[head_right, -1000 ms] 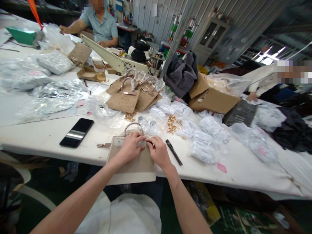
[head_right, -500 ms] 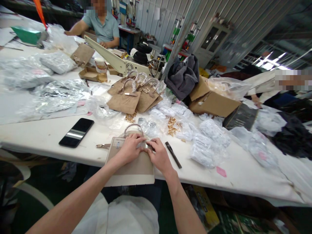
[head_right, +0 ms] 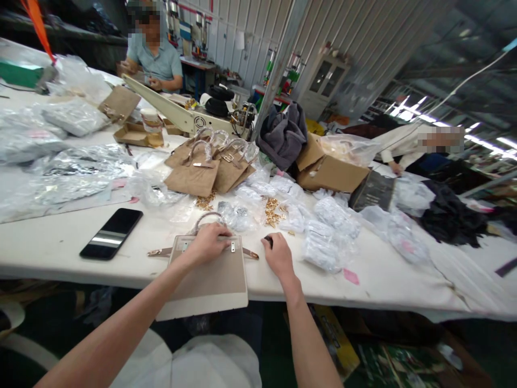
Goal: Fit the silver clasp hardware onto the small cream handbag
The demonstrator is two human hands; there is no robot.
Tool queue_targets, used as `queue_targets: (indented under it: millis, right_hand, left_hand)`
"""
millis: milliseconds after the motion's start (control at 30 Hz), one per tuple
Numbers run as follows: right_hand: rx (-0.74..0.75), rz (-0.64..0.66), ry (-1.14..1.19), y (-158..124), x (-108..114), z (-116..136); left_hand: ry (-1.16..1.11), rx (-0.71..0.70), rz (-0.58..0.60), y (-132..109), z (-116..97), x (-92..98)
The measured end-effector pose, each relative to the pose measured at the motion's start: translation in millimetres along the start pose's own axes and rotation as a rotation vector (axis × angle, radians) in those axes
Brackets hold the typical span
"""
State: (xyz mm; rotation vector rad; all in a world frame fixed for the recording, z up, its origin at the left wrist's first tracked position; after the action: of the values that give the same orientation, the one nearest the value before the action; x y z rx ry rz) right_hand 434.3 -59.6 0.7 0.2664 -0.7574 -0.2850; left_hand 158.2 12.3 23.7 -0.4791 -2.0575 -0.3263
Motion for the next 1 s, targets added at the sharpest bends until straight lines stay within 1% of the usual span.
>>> queue_targets:
  millis: [100, 167, 233, 300, 367, 433, 500, 567, 667, 767, 867, 1000]
  right_hand:
    - [-0.056, -0.124, 0.26, -7, 10, 6]
    - [-0.118, -0.181, 0.351, -10, 20, 14]
    - [-0.157, -0.194, 0.417, -10, 27, 28]
    - [-0.172, -0.205, 0.562, -6, 29, 51]
    - [-0.146, -0.244, 0.75, 0, 23, 81]
    - [-0.09, -0.265, 0.883, 8, 9, 112]
    - [-0.047, -0.25, 0.936, 18, -10, 138]
    - [-0.038, -0.234, 0.953, 26, -30, 154]
    - [-0.041, -0.241, 0.974, 33, -53, 159]
    - [-0.052, -0.244, 0.951, 34, -65, 154]
    - [-0.067, -0.239, 0.887, 31, -69, 149]
    - [-0.042, -0.204, 0.81, 27, -68, 149]
  left_hand:
    - [0.009, -0.013, 0.013, 7, 1, -1.8]
    - [0.019, 0.01, 0.011, 9, 2, -3.1]
    - [0.033, 0.041, 0.013, 10, 2, -3.9]
    - [0.041, 0.065, 0.027, 10, 0, -3.8]
    - [0.048, 0.089, 0.057, 11, -3, -2.4]
    - [0.058, 0.12, 0.078, 12, -6, 0.1]
    - [0.065, 0.145, 0.09, 12, -8, 2.7]
    - [0.068, 0.156, 0.092, 12, -10, 4.6]
    - [0.062, 0.158, 0.099, 12, -10, 5.6]
    - [0.033, 0.161, 0.124, 13, -8, 5.5]
    - [0.013, 0.148, 0.149, 14, -6, 4.4]
    - [0.021, 0.146, 0.128, 17, -4, 1.8]
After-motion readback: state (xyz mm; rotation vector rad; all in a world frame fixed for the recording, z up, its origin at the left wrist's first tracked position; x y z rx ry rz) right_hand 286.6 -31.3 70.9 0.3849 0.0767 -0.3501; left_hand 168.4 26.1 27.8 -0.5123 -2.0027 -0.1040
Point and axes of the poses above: each hand's wrist, its own y-axis towards the middle knuckle, its own x-axis out of the back of the hand, z = x × y, the point moved 3 cm from there along y, towards the middle knuckle, and after that the axes turned 13 degrees about y, right-handed, at the moved point
